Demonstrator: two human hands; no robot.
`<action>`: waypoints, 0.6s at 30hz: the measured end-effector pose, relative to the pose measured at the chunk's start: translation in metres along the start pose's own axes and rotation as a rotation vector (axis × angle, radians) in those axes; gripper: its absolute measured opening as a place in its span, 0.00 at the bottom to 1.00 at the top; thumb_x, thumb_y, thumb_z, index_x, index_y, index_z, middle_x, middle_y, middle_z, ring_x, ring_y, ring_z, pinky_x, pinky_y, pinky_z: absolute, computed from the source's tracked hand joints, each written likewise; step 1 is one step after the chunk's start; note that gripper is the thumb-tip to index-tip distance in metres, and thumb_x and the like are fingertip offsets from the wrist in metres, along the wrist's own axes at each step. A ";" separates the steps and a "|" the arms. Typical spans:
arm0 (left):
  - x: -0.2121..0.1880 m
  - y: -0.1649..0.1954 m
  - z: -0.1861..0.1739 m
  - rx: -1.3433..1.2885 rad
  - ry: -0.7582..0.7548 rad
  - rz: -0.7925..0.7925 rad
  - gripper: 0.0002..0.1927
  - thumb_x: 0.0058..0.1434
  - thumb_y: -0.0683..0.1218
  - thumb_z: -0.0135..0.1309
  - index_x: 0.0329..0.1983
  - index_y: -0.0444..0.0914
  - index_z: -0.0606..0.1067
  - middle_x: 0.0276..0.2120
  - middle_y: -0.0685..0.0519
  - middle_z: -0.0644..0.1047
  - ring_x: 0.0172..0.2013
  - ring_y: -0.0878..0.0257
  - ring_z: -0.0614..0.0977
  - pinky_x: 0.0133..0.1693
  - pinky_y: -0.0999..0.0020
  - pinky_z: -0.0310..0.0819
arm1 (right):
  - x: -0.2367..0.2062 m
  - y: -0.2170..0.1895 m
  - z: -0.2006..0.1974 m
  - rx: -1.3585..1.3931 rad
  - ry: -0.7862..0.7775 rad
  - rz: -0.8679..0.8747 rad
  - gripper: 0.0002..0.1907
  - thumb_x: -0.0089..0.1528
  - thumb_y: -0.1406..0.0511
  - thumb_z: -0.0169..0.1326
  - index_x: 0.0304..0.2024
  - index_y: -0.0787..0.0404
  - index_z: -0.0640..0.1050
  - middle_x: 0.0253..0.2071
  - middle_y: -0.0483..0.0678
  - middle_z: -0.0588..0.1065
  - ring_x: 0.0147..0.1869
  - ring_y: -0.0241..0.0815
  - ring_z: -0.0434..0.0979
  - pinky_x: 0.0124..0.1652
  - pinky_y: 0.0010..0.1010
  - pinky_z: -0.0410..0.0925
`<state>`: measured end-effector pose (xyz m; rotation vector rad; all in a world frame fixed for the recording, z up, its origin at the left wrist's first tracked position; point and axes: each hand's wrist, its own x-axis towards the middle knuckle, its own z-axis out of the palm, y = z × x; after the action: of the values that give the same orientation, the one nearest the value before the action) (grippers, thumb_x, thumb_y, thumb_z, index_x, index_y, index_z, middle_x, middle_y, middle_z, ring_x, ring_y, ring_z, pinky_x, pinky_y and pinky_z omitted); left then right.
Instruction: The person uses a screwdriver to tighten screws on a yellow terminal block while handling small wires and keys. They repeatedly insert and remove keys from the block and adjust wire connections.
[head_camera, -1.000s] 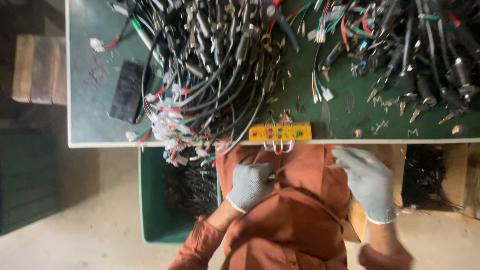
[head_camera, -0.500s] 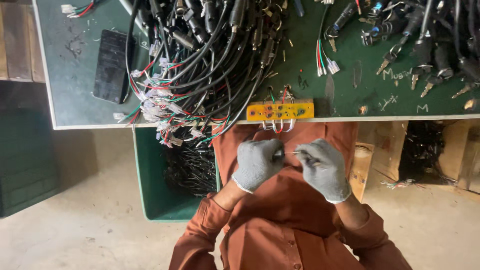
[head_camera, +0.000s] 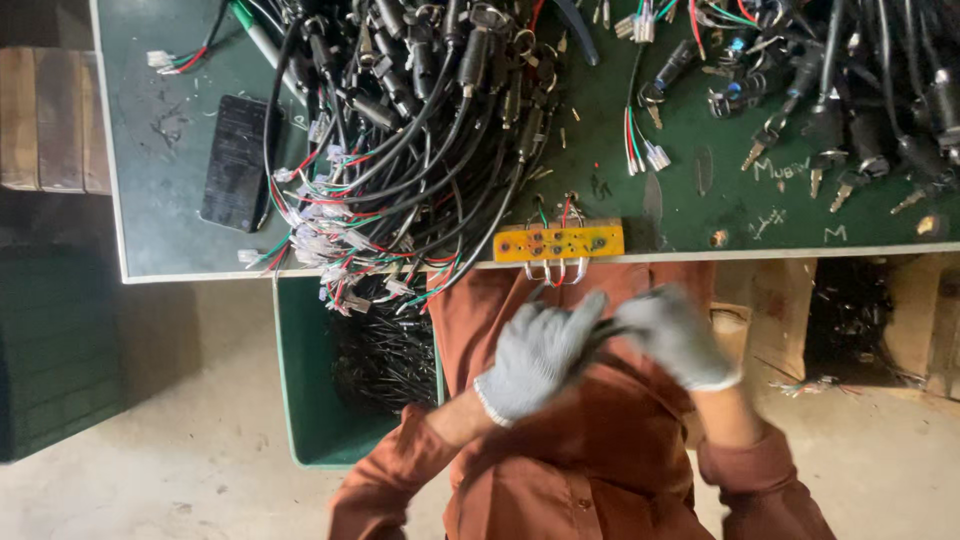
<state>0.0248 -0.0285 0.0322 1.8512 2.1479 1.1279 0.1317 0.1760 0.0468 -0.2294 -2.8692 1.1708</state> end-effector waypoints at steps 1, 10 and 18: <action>-0.001 0.008 -0.010 -0.018 -0.125 0.133 0.25 0.63 0.51 0.61 0.61 0.37 0.71 0.34 0.50 0.71 0.33 0.53 0.73 0.38 0.54 0.67 | 0.002 0.003 -0.019 0.127 -0.089 -0.092 0.07 0.55 0.65 0.58 0.24 0.61 0.77 0.22 0.50 0.71 0.28 0.51 0.73 0.31 0.41 0.63; 0.060 -0.087 -0.095 0.967 0.149 -0.305 0.21 0.74 0.45 0.58 0.68 0.43 0.70 0.66 0.44 0.65 0.65 0.47 0.69 0.61 0.51 0.64 | 0.055 -0.009 -0.109 0.600 0.172 -0.139 0.07 0.73 0.67 0.46 0.39 0.62 0.71 0.41 0.52 0.73 0.43 0.42 0.71 0.43 0.35 0.68; 0.065 -0.074 -0.076 0.807 0.256 -0.317 0.21 0.68 0.46 0.56 0.63 0.37 0.73 0.68 0.39 0.62 0.67 0.44 0.66 0.65 0.45 0.61 | 0.165 0.053 -0.094 -0.731 0.269 0.402 0.31 0.70 0.44 0.54 0.59 0.63 0.71 0.25 0.57 0.78 0.29 0.59 0.81 0.31 0.47 0.71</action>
<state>-0.0918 -0.0059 0.0700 1.5122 3.2317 0.4646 -0.0162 0.3036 0.0732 -0.9263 -2.9256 0.0248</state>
